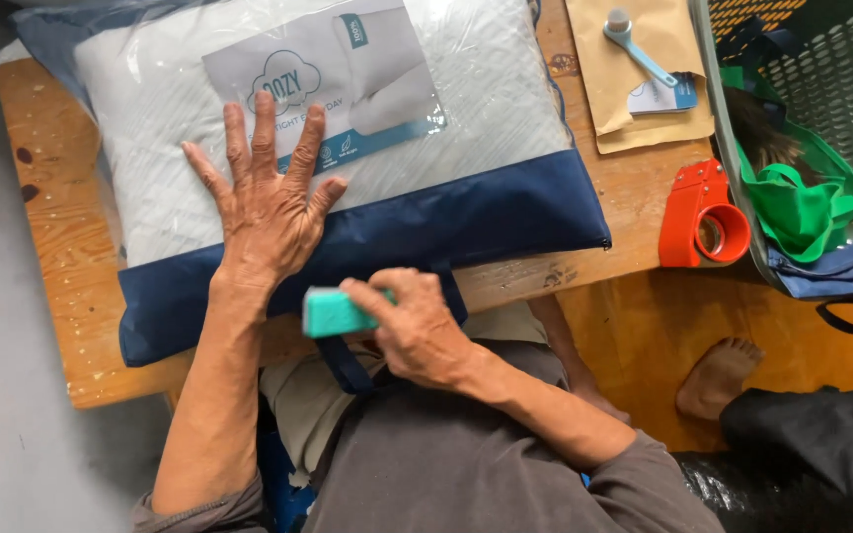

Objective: The person uses a small green brush to clean the surface of a packaged pillow placed on a wooden table. They scrub the plastic packaging and the blue fabric edges, then lift the pillow to clean the underside and the attached handles before placing it back down.

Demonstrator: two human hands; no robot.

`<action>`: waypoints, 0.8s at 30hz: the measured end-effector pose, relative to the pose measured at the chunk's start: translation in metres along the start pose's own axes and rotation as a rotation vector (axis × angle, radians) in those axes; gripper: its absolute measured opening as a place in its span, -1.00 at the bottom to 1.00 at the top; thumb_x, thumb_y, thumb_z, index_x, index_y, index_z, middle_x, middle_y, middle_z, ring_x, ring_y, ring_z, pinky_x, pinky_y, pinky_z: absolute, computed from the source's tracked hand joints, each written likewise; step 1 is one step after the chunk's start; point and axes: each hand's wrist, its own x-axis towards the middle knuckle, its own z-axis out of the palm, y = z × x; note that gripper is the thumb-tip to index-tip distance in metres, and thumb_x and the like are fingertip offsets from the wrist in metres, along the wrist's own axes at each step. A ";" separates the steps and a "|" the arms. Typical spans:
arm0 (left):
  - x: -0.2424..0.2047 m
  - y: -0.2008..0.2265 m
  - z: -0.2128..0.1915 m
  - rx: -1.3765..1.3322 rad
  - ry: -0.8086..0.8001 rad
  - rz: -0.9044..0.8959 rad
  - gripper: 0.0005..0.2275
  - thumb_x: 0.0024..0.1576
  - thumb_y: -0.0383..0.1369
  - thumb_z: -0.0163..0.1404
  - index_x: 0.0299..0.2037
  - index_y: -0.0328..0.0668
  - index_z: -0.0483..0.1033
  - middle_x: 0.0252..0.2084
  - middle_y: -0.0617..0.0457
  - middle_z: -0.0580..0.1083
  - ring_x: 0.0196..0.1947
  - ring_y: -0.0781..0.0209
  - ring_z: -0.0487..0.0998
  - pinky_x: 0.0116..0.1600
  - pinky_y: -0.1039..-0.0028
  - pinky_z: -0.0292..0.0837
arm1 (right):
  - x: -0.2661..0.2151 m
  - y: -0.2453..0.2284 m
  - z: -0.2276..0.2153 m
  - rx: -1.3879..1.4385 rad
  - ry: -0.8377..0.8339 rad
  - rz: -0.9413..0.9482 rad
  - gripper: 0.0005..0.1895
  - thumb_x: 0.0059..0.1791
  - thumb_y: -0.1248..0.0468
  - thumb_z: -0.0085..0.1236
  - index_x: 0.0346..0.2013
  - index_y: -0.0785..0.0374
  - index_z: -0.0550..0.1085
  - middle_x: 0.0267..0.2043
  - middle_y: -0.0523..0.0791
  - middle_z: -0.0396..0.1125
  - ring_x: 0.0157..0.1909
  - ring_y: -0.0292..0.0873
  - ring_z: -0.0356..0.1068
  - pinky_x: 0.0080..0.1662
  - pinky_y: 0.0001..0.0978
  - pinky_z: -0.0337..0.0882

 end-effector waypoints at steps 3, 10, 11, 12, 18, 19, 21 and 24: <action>0.007 -0.007 0.001 -0.034 -0.094 -0.022 -0.42 0.31 0.23 -0.62 0.56 0.57 -0.30 0.63 0.09 -0.41 0.62 -0.19 -0.47 0.38 -0.50 -0.70 | 0.007 0.020 -0.037 -0.040 0.317 0.218 -0.21 -0.03 0.32 0.23 0.45 0.28 0.12 0.15 0.13 0.25 0.14 0.14 0.25 0.09 -0.05 0.27; 0.017 -0.001 -0.020 -0.284 -0.182 -0.088 -0.24 0.10 0.30 -0.87 0.54 0.47 -0.17 0.61 0.07 -0.39 0.56 -0.08 -0.58 0.32 -0.31 -0.93 | 0.030 0.026 0.014 -0.273 0.346 0.096 -0.22 -0.05 0.30 0.20 0.43 0.32 0.16 0.06 0.12 0.22 0.05 0.16 0.25 0.09 0.00 0.32; 0.016 -0.002 -0.021 -0.311 -0.178 -0.081 -0.24 0.10 0.30 -0.86 0.54 0.44 -0.14 0.61 0.08 -0.37 0.56 -0.07 -0.56 0.32 -0.29 -0.94 | 0.031 0.014 0.026 -0.266 0.217 0.006 -0.42 0.01 0.24 0.14 0.31 0.25 0.28 -0.05 0.06 0.22 -0.14 0.11 0.24 -0.13 -0.01 0.26; 0.016 -0.004 -0.021 -0.337 -0.174 -0.073 -0.23 0.11 0.30 -0.85 0.54 0.41 -0.10 0.61 0.09 -0.34 0.57 -0.06 -0.55 0.32 -0.27 -0.95 | 0.031 0.003 0.039 -0.259 0.087 -0.085 -0.60 0.07 0.18 0.08 0.20 0.18 0.39 -0.16 0.00 0.23 -0.32 0.06 0.22 -0.34 -0.02 0.20; 0.004 -0.013 -0.027 -0.476 -0.022 0.045 -0.30 0.24 0.25 -0.69 0.54 0.23 -0.04 0.62 -0.08 -0.20 0.59 -0.22 -0.41 0.36 -0.35 -0.87 | 0.012 0.001 0.027 0.071 -0.015 -0.088 -0.32 -0.10 0.38 0.19 0.33 0.28 0.27 0.04 0.18 0.24 -0.11 0.20 0.28 -0.04 -0.01 0.33; -0.006 -0.012 -0.026 -0.477 -0.016 0.039 -0.30 0.24 0.25 -0.69 0.54 0.23 -0.04 0.62 -0.08 -0.20 0.59 -0.22 -0.41 0.36 -0.35 -0.87 | 0.020 -0.001 0.011 0.071 -0.021 -0.095 -0.32 -0.10 0.38 0.19 0.33 0.28 0.27 0.04 0.18 0.24 -0.11 0.20 0.28 -0.04 -0.01 0.33; -0.025 -0.008 -0.025 -0.672 0.384 0.107 -0.41 0.44 0.11 -0.61 0.56 -0.01 -0.04 0.62 -0.02 -0.03 0.66 -0.04 -0.16 0.71 -0.12 -0.34 | 0.035 -0.006 -0.023 0.307 0.249 0.096 -0.39 -0.09 0.28 0.32 0.19 0.40 0.33 0.05 0.11 0.33 0.04 0.06 0.35 0.09 -0.19 0.39; -0.052 0.026 -0.016 -0.610 0.778 -0.058 -0.43 0.30 0.03 -0.14 0.25 -0.40 0.40 0.09 -0.11 0.48 0.10 -0.08 0.56 0.19 0.29 0.49 | 0.044 0.015 -0.035 0.437 0.498 0.244 -0.31 -0.16 0.13 0.50 0.14 0.35 0.43 -0.13 -0.02 0.32 -0.19 -0.08 0.40 -0.14 -0.28 0.48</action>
